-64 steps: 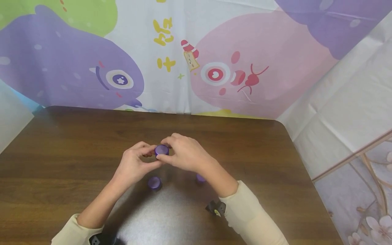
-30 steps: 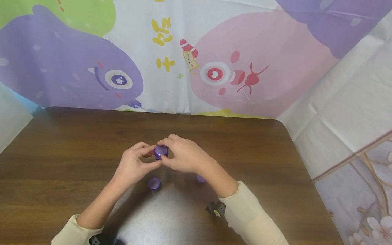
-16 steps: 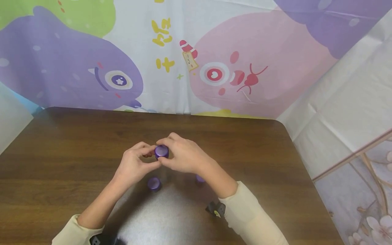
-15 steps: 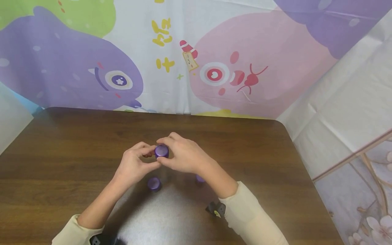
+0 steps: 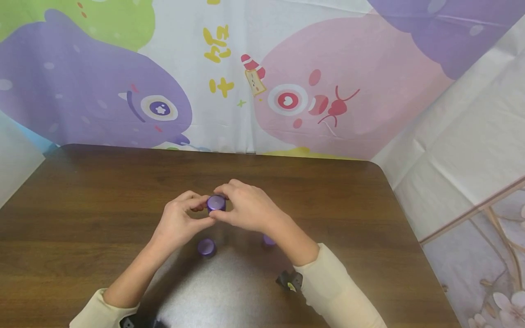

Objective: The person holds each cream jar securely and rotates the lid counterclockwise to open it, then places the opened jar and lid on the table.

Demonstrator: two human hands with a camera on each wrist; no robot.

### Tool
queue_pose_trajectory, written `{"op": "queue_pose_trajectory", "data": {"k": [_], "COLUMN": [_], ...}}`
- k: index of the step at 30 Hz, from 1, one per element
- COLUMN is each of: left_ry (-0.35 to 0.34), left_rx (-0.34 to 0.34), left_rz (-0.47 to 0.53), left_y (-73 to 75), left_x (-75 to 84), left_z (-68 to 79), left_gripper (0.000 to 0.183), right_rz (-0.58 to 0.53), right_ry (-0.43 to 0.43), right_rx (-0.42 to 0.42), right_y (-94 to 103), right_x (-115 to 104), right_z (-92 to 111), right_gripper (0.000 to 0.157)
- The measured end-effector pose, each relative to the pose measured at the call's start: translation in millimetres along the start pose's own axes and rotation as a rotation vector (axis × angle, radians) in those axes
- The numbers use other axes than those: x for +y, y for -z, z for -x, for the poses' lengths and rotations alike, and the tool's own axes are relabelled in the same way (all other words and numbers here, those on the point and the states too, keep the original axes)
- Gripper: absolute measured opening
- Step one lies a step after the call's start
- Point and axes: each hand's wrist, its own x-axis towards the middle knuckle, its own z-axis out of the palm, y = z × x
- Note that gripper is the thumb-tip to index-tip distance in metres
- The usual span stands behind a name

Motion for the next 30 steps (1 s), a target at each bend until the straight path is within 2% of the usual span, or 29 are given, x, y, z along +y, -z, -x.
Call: {"op": "queue_pose_trajectory", "data": {"k": [4,8,15,19,23,27,30], "left_ry": [0.006,0.008,0.012,0.009,0.004,0.008,0.013], "left_rx": [0.000,-0.001,0.008,0.010,0.006,0.005,0.005], "left_rz": [0.002,0.004,-0.001,-0.001,-0.004,-0.002,0.000], "left_y": [-0.1,0.1,1.0,0.8,0.9,1.0,0.8], "left_x": [-0.1,0.1,0.8,0.8,0.9,1.3,1.9], "left_z": [0.1,0.7,1.3,1.3,0.9,0.9,1.1], "left_gripper": [0.027,0.028,0.033,0.030,0.028,0.028,0.030], "right_rz": [0.000,0.000,0.010,0.016,0.009,0.006,0.004], "right_ry": [0.016,0.029,0.003,0.022,0.047,0.021,0.000], "right_rx": [-0.005,-0.029,-0.001,-0.028,-0.055,-0.043,-0.033], "right_y": [-0.8,-0.4,0.5,1.5,2.5,2.7,2.4], "right_x": [0.0,0.1,-1.4,-1.4,-0.8,-1.3,-1.6], "right_z": [-0.3,0.2,-0.9,-1.6,-1.1,-0.1,0.2], "right_gripper": [0.038,0.040,0.041,0.036,0.041,0.046,0.044]}}
